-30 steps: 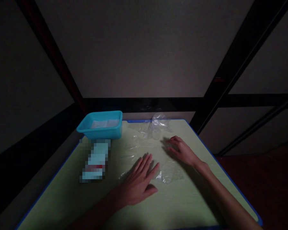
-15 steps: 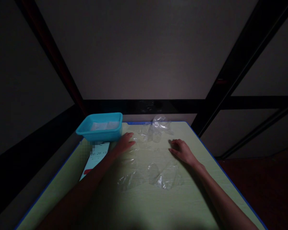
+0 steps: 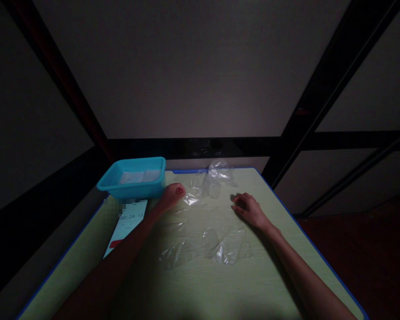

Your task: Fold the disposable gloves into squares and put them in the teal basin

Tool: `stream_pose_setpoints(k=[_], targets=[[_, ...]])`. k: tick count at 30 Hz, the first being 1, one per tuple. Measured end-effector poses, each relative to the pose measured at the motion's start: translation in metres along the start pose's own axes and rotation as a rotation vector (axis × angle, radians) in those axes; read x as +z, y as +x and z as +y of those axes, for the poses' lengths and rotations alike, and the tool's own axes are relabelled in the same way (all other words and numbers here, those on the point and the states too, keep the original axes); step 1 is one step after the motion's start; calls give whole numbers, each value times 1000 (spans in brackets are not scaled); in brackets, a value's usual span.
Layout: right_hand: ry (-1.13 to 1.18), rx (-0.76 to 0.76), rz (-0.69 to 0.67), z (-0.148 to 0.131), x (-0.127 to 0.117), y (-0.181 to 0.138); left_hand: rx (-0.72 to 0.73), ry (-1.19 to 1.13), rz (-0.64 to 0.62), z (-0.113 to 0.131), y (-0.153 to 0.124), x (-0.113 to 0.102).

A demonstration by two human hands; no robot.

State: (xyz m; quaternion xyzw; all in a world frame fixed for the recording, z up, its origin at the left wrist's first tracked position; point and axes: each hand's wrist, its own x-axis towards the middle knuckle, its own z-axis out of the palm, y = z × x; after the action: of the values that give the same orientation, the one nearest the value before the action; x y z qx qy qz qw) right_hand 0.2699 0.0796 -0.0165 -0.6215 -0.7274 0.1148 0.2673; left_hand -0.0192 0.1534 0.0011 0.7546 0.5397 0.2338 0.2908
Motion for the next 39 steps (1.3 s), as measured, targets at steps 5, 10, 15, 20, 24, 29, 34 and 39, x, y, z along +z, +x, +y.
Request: stream_pose_setpoints(k=[5,10,15,20,24,29,34,39], targets=[[73,-57,35,0,1,0,105,-39,92,16,-24,-14],[116,-97,47,-3,-2,-3,183,-62,144,25,-51,-20],[128,-166,27,-10,-9,-8,237,-44,164,22,-70,-18],[120,-248,-11,-22,-15,-12,267,5,167,13,-79,-11],[92,-292,-46,-25,-16,-13,277,45,159,8,-82,-6],[47,-327,-44,-29,-15,-17,278,98,148,5,-84,-4],[-8,-486,-151,-45,-8,-21,274,150,125,6,-85,-2],[-62,-499,-225,-47,-5,-20,267,187,110,7,-87,-3]])
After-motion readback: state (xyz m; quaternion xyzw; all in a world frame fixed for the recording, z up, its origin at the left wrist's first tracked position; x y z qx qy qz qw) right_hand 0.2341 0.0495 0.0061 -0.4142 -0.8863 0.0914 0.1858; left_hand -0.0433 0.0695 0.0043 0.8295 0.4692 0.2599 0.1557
